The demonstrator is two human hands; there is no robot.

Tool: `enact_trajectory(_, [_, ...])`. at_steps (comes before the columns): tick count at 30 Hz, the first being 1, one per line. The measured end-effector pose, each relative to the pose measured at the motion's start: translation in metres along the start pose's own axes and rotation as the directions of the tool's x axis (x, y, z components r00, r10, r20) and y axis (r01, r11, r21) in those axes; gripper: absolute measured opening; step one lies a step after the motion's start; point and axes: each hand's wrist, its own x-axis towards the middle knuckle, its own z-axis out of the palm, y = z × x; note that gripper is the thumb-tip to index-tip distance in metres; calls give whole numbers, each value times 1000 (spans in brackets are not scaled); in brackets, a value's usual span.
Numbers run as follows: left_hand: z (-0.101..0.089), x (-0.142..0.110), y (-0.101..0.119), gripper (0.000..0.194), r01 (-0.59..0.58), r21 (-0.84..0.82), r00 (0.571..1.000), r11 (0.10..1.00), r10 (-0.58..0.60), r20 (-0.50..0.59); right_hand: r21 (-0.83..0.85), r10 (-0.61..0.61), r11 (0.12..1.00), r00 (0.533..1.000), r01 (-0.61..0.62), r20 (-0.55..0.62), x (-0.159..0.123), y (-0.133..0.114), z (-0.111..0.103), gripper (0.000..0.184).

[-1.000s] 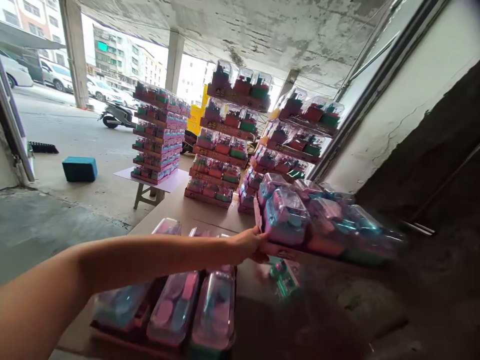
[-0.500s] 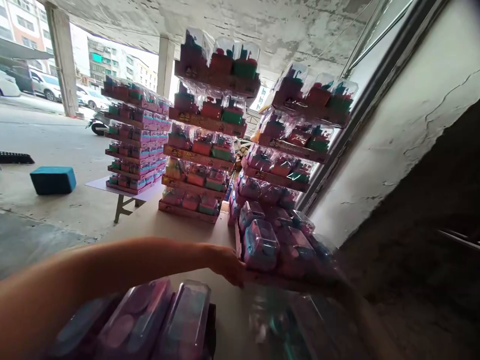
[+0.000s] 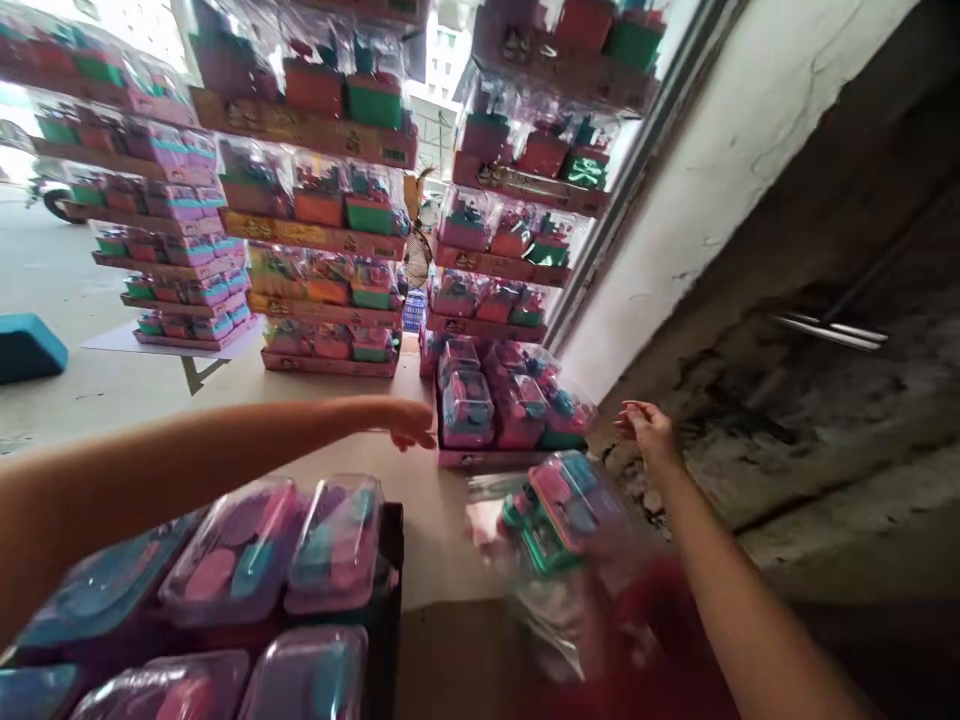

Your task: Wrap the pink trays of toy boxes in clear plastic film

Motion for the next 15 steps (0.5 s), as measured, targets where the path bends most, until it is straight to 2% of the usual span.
enact_trajectory(3, [-4,-31,20,11,-64,125,997,990,69,-34,-127,-58,991,995,48,-82,-67,-11,-41,26])
enact_trajectory(5, [10,-51,35,6,-163,214,986,963,169,-11,-178,-108,979,993,98,-44,-126,-14,-54,25])
enact_trajectory(7, [38,-66,48,4,-284,304,959,909,276,69,-177,-134,972,984,153,119,-180,-12,-50,25])
enact_trajectory(9, [75,-74,60,5,-371,352,928,859,330,174,-154,-143,966,928,206,345,-217,-5,-35,25])
enact_trajectory(11, [112,-74,70,10,-402,369,912,838,331,241,-160,-127,960,867,230,482,-234,2,-19,32])
enact_trajectory(12, [128,-72,74,14,-415,383,906,825,336,257,-172,-116,957,850,234,514,-237,6,-12,32])
enact_trajectory(15, [160,-59,84,23,-446,418,894,791,370,252,-195,-98,950,828,243,553,-233,12,0,13])
